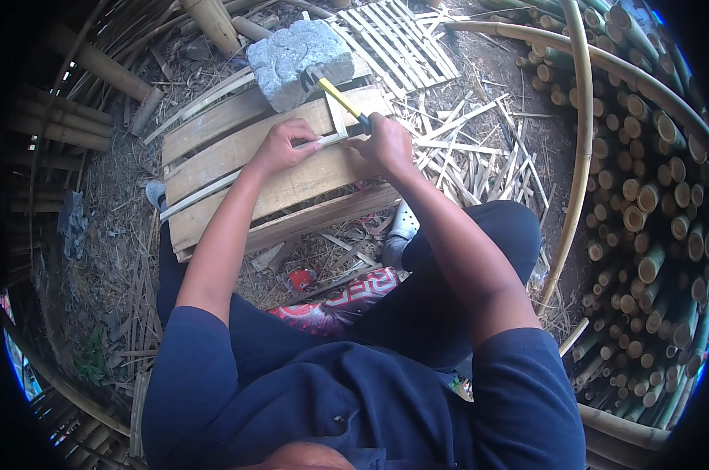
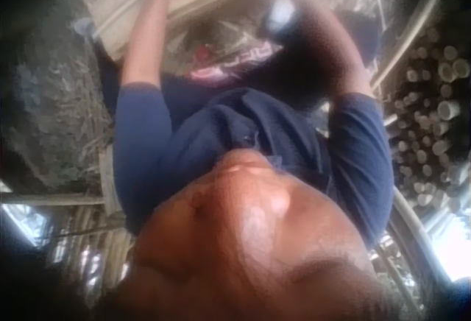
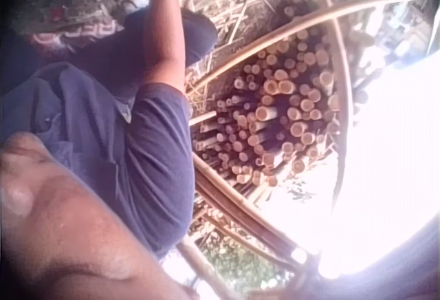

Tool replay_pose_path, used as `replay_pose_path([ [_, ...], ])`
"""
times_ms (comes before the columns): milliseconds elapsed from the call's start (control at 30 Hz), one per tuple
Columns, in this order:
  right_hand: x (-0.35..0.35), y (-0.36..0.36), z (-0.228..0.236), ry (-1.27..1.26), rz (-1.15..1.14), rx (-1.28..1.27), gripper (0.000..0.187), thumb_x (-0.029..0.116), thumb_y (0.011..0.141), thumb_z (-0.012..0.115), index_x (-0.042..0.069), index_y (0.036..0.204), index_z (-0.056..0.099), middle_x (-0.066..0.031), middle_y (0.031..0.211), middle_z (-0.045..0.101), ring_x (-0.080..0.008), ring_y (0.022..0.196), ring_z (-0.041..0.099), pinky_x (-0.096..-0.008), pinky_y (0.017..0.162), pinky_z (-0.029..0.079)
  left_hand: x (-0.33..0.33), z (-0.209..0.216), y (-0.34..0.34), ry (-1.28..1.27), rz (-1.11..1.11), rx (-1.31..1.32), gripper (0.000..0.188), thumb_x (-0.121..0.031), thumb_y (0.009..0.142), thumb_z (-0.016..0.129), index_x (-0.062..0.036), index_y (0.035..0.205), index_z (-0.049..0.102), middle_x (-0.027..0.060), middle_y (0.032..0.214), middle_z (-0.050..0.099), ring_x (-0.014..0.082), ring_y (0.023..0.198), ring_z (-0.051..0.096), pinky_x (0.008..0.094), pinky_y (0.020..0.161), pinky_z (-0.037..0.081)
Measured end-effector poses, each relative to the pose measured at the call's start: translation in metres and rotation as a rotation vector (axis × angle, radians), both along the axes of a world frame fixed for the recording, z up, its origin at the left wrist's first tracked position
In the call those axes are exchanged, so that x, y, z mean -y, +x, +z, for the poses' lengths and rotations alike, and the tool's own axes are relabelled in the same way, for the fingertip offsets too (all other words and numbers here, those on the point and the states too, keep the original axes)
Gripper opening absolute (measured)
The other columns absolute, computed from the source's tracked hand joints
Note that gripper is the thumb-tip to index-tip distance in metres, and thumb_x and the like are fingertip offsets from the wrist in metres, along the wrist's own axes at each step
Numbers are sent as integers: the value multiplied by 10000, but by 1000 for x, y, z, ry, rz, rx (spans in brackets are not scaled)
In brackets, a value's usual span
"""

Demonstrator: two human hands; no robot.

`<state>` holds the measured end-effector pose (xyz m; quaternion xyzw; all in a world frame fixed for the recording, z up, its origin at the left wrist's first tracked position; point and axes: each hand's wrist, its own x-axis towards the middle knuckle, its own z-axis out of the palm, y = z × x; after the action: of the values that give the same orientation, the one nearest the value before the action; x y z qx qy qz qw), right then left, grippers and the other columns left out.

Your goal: The person positions wooden slats across a frame, holds them in place with a large stone, and hammers nails into the slats to secure them.

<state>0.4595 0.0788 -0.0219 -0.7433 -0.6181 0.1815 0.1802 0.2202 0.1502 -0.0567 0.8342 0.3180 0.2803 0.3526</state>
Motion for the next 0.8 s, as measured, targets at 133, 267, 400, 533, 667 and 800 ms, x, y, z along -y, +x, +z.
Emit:
replay_pose_path([
  [133, 2, 9, 0, 132, 45, -99, 511, 449, 739, 902, 6, 788, 651, -160, 663, 643, -301, 620, 642, -425, 646, 511, -2, -4, 2, 85, -9, -27, 165, -157, 832, 811, -21, 824, 718, 79, 836, 684, 229, 819, 653, 332, 764, 511],
  [267, 12, 17, 32, 90, 41, -249, 484, 431, 880, 778, -27, 785, 653, -152, 600, 590, -267, 570, 605, -410, 593, 477, -6, -6, 4, 160, -29, -53, 167, -170, 819, 815, -46, 795, 705, 67, 821, 682, 229, 836, 646, 340, 789, 506],
  [400, 38, 23, 94, -99, 125, -394, 364, 271, 980, 616, -87, 952, 675, -159, 684, 628, -255, 636, 620, -436, 643, 489, -6, -10, -5, 159, 7, -40, 172, -185, 815, 814, -61, 782, 701, 58, 830, 689, 227, 843, 645, 347, 802, 507],
  [533, 61, 38, 98, -131, 119, -155, 371, 303, 1041, 557, -59, 1023, 635, -224, 770, 651, -350, 732, 654, -463, 707, 488, -8, -14, -1, 116, 7, -61, 188, -215, 807, 818, -71, 774, 701, 50, 854, 705, 228, 870, 653, 356, 824, 510],
  [667, 81, 34, 72, -175, 70, -94, 451, 353, 1062, 521, -82, 1004, 625, -324, 881, 668, -464, 865, 675, -525, 791, 500, -9, -13, 4, 150, -13, -39, 205, -177, 822, 807, -36, 770, 667, 63, 835, 686, 243, 854, 633, 365, 850, 489],
  [800, 84, 28, 69, -91, 102, -5, 444, 355, 1061, 556, -49, 883, 612, -192, 608, 573, -325, 544, 534, -468, 581, 422, -12, -13, 1, -23, 5, -46, 171, -189, 811, 822, -42, 806, 734, 52, 856, 698, 197, 861, 635, 341, 833, 490],
])
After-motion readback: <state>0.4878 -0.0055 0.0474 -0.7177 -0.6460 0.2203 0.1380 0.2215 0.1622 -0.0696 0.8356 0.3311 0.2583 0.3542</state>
